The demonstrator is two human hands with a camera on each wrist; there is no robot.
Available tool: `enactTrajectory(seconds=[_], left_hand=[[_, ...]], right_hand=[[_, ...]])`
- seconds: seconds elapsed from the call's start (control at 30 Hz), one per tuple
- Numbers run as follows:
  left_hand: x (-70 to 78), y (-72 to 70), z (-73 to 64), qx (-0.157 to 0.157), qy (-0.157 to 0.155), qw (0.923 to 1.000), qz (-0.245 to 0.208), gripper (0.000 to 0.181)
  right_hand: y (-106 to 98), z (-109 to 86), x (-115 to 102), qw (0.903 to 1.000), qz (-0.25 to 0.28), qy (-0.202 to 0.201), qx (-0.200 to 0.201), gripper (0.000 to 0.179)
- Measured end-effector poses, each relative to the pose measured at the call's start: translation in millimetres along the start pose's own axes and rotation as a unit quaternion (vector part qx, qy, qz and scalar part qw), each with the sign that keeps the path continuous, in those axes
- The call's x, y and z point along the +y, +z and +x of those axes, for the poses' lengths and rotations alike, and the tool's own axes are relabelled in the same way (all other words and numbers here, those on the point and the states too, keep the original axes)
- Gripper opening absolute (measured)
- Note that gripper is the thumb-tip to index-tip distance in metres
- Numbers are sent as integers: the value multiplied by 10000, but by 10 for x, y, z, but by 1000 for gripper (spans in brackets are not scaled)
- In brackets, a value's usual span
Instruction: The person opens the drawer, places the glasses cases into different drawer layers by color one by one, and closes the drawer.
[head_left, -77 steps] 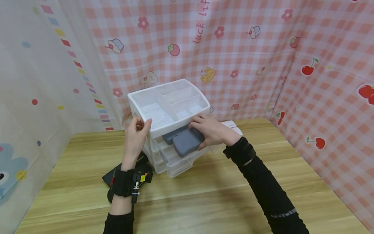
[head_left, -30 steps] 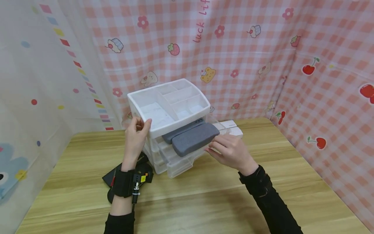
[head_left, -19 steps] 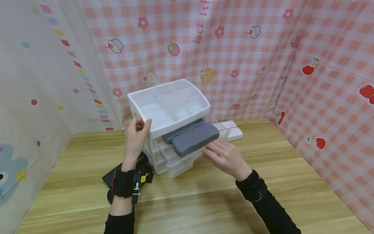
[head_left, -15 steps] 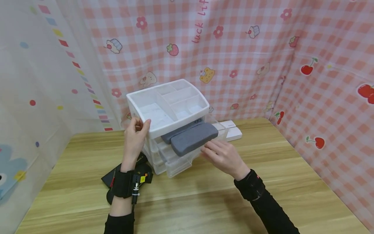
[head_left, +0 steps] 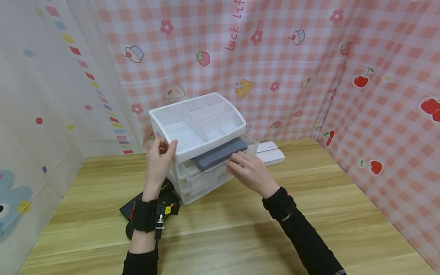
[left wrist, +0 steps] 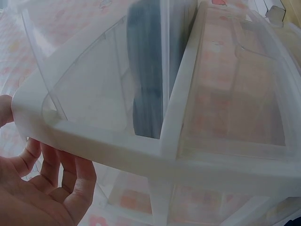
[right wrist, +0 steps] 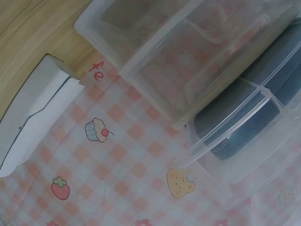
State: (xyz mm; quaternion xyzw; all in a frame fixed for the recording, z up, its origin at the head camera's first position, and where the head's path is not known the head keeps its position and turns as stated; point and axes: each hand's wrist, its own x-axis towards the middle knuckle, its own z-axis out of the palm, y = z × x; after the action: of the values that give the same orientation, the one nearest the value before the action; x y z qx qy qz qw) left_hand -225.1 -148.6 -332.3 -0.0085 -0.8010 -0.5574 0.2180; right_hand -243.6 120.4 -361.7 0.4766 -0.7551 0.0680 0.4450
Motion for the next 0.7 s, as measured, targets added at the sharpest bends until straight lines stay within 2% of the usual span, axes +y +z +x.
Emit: enactTrajectory(seconds=[0.27, 0.47, 0.7], left_hand=[[10, -3, 4, -24, -15, 10000, 50, 29], [11, 0, 10, -12, -4, 10000, 30, 28], [10, -6, 10, 39, -16, 10000, 7, 27]], right_hand=[[167, 102, 50, 9999, -33, 128, 59, 14], [219, 155, 57, 9996, -134, 235, -114, 9], [250, 182, 57, 9993, -168, 291, -192, 20]])
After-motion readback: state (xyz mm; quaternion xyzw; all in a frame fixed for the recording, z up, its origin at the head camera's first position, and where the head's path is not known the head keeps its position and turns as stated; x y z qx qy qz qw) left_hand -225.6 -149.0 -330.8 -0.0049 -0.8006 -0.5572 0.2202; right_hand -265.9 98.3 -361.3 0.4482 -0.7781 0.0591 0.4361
